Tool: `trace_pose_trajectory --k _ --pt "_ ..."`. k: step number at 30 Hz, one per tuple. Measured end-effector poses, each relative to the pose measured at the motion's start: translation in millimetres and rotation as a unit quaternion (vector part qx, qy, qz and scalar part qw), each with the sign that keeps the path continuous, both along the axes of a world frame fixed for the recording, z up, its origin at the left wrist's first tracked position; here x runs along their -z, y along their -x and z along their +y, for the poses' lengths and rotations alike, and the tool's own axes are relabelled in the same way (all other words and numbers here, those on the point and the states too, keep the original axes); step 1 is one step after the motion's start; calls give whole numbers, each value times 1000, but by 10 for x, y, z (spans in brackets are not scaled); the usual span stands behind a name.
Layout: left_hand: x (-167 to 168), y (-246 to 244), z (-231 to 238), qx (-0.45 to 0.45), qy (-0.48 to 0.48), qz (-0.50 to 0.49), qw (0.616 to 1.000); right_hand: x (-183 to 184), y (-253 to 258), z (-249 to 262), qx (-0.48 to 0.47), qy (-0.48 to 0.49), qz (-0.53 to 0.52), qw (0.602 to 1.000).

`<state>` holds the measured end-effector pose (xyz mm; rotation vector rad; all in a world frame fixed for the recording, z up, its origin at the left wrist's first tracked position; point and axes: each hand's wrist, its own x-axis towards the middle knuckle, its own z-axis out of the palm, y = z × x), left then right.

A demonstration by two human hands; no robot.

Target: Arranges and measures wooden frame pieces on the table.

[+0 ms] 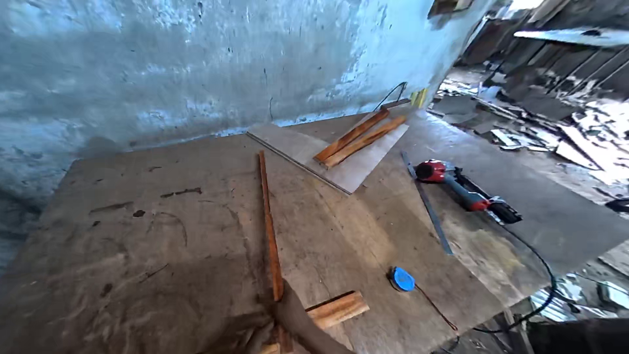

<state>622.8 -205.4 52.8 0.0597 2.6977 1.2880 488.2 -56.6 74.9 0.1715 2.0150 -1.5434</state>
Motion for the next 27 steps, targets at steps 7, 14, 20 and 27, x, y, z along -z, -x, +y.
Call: trace_pose_trajectory --k 7,14,20,27 --pt "686 -9 -194 68 256 73 961 -174 600 971 -35 -108 30 993" --pt "864 12 -510 71 194 111 972 -412 896 1542 -79 -191 69 976" --pt "649 -64 -1124 96 208 4 973 -475 1047 1795 -87 -197 83 973" --pt "675 32 -1222 110 246 4 963 48 978 1836 -86 -209 97 969"
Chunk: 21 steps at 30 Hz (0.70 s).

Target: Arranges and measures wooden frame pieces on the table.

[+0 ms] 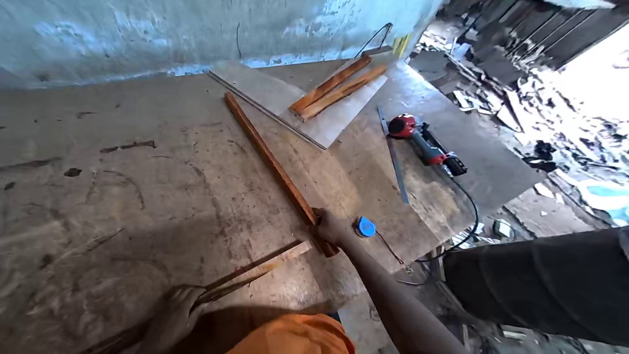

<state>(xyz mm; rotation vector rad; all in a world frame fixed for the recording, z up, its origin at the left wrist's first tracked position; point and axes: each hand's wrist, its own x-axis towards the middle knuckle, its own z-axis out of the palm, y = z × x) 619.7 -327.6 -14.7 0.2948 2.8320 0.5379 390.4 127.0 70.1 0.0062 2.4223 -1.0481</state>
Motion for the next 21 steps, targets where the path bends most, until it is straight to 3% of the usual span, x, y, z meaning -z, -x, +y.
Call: trace_pose_trajectory --k 3,7,13,21 --pt "12 -19 23 1 6 27 1000 293 -146 27 17 31 1 999" --pt "26 -3 50 -34 51 12 998 314 -263 12 49 75 9 996" --pt "25 285 -157 -60 -17 -104 993 395 -332 56 88 121 8 989" --pt "-19 297 -96 -51 -1 -74 996 407 -361 92 97 130 26 986"
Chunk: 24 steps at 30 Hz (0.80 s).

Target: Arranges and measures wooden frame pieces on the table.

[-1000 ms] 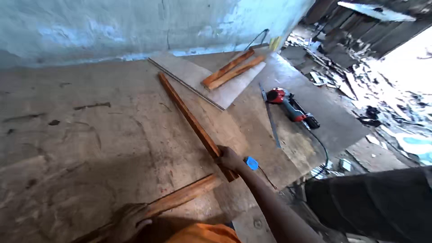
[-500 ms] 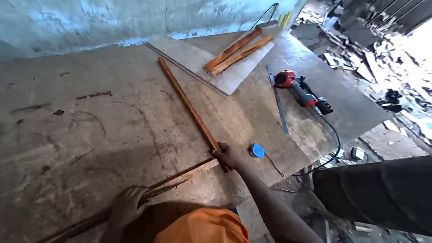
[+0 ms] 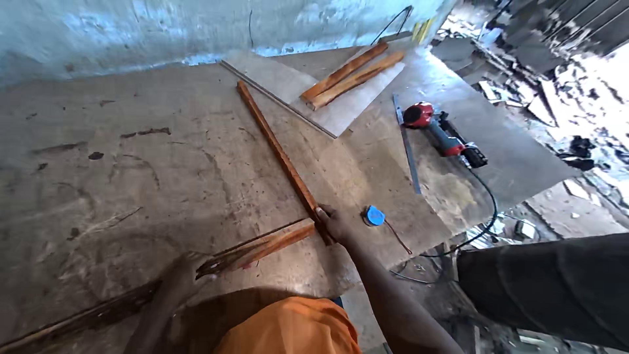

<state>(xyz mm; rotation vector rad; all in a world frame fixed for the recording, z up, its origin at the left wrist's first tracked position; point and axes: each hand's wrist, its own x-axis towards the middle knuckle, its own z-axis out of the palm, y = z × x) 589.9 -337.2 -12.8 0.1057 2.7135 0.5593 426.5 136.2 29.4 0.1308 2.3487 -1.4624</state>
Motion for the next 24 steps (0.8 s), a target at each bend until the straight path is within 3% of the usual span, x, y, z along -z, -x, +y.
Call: trace_pose_trajectory --k 7,14,18,24 --pt "56 -344 208 -3 60 67 996 120 -72 207 56 133 -10 989" --pt "109 -411 239 -7 60 91 994 -68 -393 294 72 67 -10 995" --pt "102 -408 243 -5 83 98 992 83 -766 518 62 42 27 997" --pt "107 -398 273 -10 89 114 989 118 -948 355 79 19 49 995"
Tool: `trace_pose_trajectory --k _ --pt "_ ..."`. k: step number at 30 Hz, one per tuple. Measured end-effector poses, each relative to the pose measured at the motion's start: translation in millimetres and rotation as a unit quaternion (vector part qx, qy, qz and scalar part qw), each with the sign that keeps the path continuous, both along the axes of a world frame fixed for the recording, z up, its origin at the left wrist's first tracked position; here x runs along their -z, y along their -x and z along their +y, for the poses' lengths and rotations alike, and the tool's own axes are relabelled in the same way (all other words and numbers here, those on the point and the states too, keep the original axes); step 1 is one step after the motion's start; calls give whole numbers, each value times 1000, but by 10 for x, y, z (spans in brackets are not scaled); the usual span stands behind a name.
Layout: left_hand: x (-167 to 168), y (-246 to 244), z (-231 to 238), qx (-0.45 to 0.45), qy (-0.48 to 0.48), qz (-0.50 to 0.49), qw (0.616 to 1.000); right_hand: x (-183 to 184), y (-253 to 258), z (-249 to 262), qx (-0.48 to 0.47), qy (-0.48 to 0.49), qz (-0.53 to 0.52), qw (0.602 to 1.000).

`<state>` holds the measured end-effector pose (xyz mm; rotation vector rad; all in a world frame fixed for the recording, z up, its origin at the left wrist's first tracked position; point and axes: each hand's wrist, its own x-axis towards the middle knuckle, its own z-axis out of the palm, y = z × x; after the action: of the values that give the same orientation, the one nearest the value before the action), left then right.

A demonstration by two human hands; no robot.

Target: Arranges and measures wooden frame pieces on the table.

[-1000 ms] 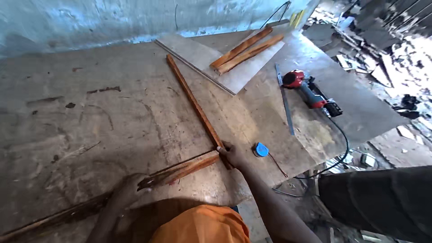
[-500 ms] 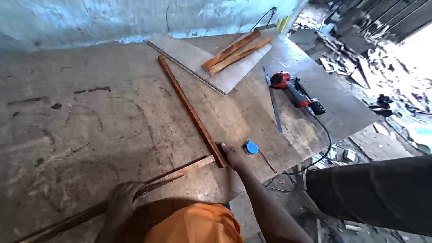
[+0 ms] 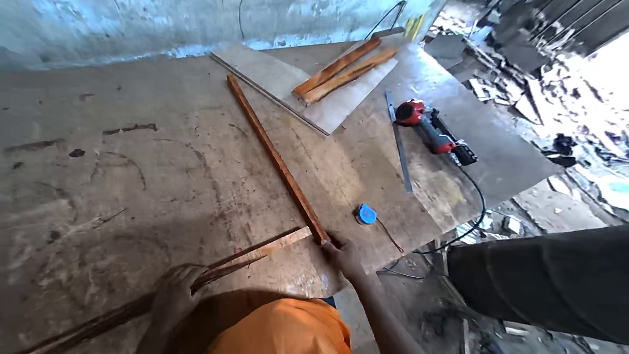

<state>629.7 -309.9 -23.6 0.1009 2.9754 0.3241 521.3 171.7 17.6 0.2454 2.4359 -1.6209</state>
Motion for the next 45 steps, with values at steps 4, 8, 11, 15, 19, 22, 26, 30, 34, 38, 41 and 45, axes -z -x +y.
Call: trace_pose_trajectory --k 4,8,11,15,19,22,26,30,34,38,41,45 --pt "43 -4 -44 2 -8 2 1000 74 15 -1 18 26 12 999" --pt "55 -4 -44 -2 -5 -6 1000 68 -21 12 14 22 8 1000" --pt "56 -18 -44 -9 -13 -17 1000 93 -57 -9 14 8 14 1000" --pt "83 -20 -56 -3 -9 -5 1000 74 -62 -69 26 2 13 1000" --pt "31 6 10 -9 -12 -24 1000 108 -27 -148 -5 1 14 1000" --pt "-95 31 54 -25 -24 -57 998 74 12 -257 -9 -1 9 1000" --pt "-208 38 116 -21 -25 2 999 73 45 -269 -5 -3 19 1000" --pt "-269 49 141 -15 -27 18 999 143 87 -221 -30 26 30 999" --pt "-370 54 172 -23 -30 6 999 176 167 -244 -27 40 15 999" --pt "-430 70 198 -25 -35 -9 999 88 285 -352 -18 -4 -9 1000" --pt "-394 53 217 -23 -21 15 999 73 341 -373 -32 -60 -13 998" --pt "-423 21 203 -30 -50 0 998 -71 333 -415 -83 -129 -33 988"
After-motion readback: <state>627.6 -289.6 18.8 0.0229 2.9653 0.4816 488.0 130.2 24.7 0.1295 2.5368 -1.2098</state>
